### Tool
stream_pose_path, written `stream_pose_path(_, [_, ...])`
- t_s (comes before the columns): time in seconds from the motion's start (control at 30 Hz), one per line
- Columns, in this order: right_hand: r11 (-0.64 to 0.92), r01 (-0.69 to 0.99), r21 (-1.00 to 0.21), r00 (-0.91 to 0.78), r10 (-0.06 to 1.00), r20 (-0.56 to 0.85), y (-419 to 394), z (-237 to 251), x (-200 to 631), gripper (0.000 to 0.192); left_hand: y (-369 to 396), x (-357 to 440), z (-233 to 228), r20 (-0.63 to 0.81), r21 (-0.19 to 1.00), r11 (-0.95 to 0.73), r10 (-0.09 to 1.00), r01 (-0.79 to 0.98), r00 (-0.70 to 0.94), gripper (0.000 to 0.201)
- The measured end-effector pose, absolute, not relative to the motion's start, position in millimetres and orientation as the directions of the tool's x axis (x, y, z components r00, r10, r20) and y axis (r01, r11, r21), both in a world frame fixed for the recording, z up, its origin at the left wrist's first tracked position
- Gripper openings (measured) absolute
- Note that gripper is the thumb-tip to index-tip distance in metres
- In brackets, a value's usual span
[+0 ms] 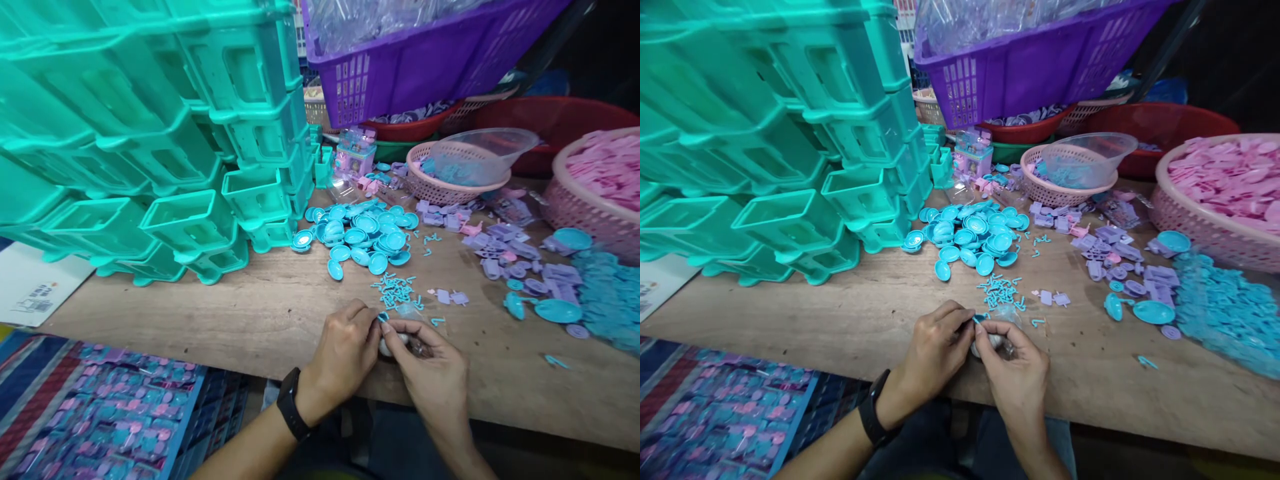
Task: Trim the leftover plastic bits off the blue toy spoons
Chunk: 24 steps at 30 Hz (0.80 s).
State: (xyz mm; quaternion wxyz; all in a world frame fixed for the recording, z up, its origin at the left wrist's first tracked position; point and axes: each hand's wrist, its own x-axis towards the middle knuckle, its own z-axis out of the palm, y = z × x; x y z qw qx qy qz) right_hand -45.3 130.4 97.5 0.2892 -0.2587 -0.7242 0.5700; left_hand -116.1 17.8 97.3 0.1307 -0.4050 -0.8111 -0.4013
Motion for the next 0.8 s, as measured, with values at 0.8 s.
stream_pose_path(0.8, [0.705,0.580,-0.409,-0.532,0.708,0.465,297,145,-36,0.027,6,-188,115,0.424,0.615,0.555,0.366,0.560,-0.828,0.021])
